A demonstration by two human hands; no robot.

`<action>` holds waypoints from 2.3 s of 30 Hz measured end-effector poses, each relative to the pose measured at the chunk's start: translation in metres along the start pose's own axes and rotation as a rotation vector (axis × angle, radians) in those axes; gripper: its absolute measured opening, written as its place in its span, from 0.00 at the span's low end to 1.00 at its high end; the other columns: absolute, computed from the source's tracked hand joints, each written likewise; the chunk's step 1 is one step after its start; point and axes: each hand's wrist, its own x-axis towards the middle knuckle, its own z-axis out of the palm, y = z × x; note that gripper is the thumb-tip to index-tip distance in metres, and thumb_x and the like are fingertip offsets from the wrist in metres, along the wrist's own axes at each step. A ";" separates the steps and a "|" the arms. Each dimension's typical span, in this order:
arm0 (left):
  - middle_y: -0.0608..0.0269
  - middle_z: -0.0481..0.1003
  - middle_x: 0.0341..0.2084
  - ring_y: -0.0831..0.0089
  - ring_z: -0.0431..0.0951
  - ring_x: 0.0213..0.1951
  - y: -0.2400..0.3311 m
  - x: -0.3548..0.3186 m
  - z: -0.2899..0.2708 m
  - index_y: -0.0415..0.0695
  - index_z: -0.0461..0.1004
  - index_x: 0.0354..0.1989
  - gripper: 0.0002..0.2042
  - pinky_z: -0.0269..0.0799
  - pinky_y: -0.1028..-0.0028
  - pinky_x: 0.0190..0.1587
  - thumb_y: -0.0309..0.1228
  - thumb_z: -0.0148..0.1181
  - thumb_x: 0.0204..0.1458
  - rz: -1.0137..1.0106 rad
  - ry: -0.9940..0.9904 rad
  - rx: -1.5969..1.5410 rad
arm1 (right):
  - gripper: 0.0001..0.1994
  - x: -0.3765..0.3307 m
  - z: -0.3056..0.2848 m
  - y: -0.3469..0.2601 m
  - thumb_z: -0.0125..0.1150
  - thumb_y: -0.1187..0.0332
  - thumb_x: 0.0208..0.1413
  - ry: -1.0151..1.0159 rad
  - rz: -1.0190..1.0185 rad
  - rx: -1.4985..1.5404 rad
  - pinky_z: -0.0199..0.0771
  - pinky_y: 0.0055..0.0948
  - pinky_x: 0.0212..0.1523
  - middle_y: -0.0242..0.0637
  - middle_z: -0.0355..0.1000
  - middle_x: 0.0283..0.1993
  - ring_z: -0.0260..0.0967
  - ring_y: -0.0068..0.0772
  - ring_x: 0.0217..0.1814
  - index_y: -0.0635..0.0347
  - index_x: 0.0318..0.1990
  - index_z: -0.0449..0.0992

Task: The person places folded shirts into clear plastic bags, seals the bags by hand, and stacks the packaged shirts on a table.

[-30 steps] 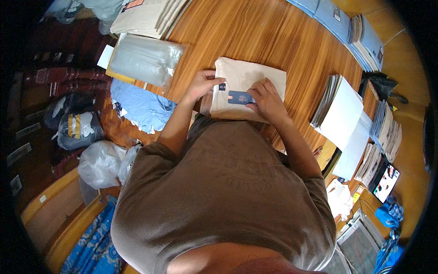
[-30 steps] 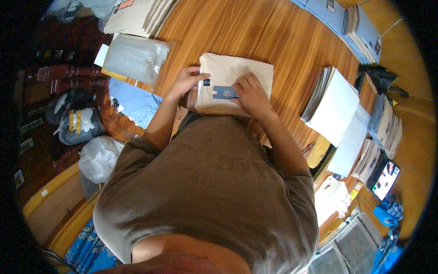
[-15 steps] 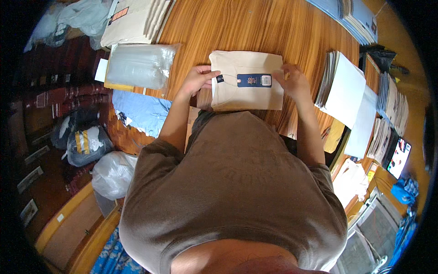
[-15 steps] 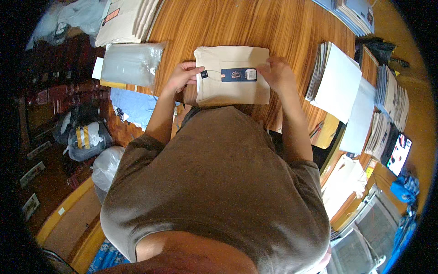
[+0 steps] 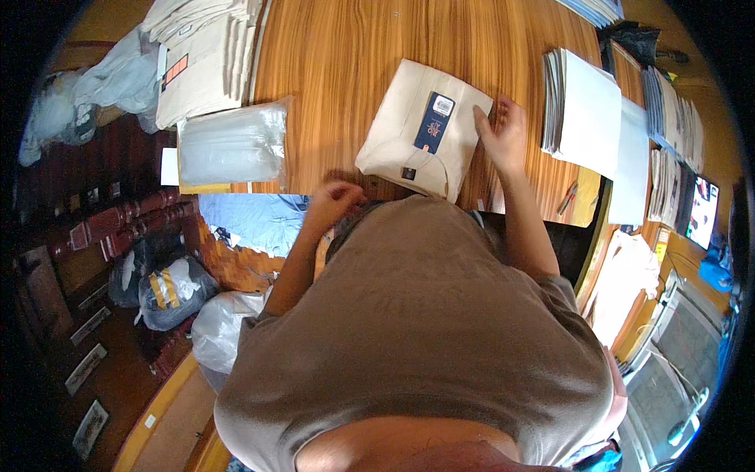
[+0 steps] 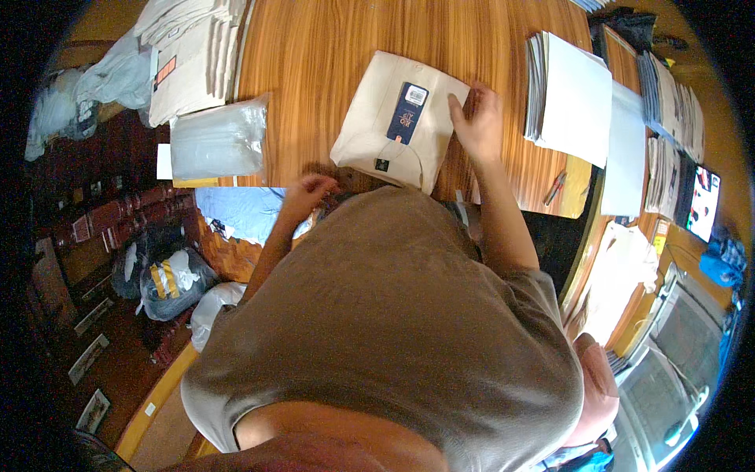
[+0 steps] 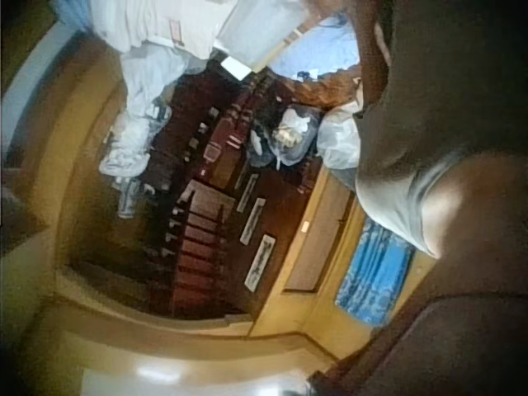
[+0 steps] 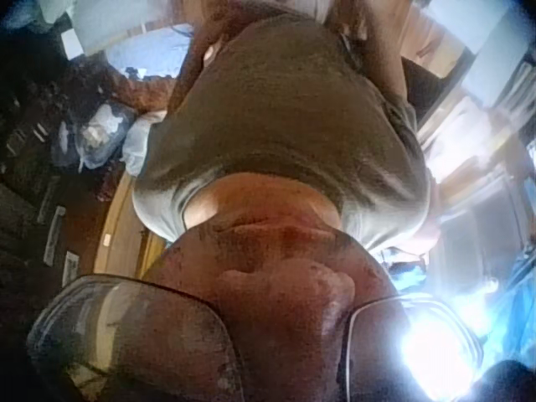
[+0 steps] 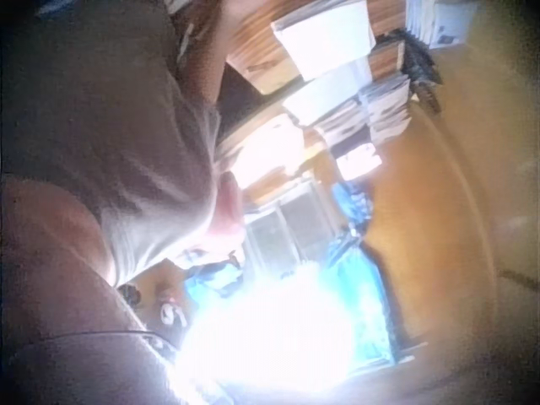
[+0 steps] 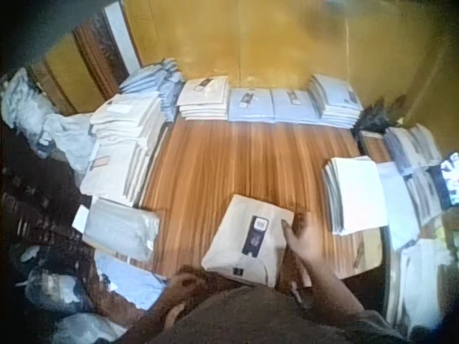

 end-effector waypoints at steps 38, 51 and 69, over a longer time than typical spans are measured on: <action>0.66 0.53 0.80 0.48 0.51 0.78 0.038 -0.024 -0.206 0.70 0.60 0.77 0.54 0.47 0.32 0.74 0.47 0.82 0.36 0.398 0.623 1.267 | 0.15 -0.055 0.298 -0.207 0.67 0.63 0.62 -0.963 -0.350 0.713 0.81 0.39 0.46 0.48 0.83 0.39 0.81 0.42 0.42 0.64 0.49 0.84; 0.58 0.86 0.41 0.73 0.84 0.43 0.069 -0.050 -0.163 0.39 0.85 0.49 0.15 0.78 0.71 0.46 0.27 0.76 0.52 0.492 0.805 -0.261 | 0.12 0.010 0.118 -0.438 0.71 0.62 0.61 -0.485 -1.119 0.172 0.81 0.38 0.40 0.43 0.82 0.42 0.81 0.45 0.36 0.60 0.45 0.84; 0.51 0.75 0.60 0.60 0.74 0.64 0.152 -0.060 -0.186 0.38 0.64 0.70 0.42 0.68 0.61 0.67 0.35 0.80 0.46 1.041 0.479 0.034 | 0.11 0.004 0.057 -0.398 0.71 0.61 0.59 -0.465 -0.608 -0.185 0.79 0.46 0.43 0.44 0.79 0.37 0.80 0.54 0.41 0.61 0.36 0.84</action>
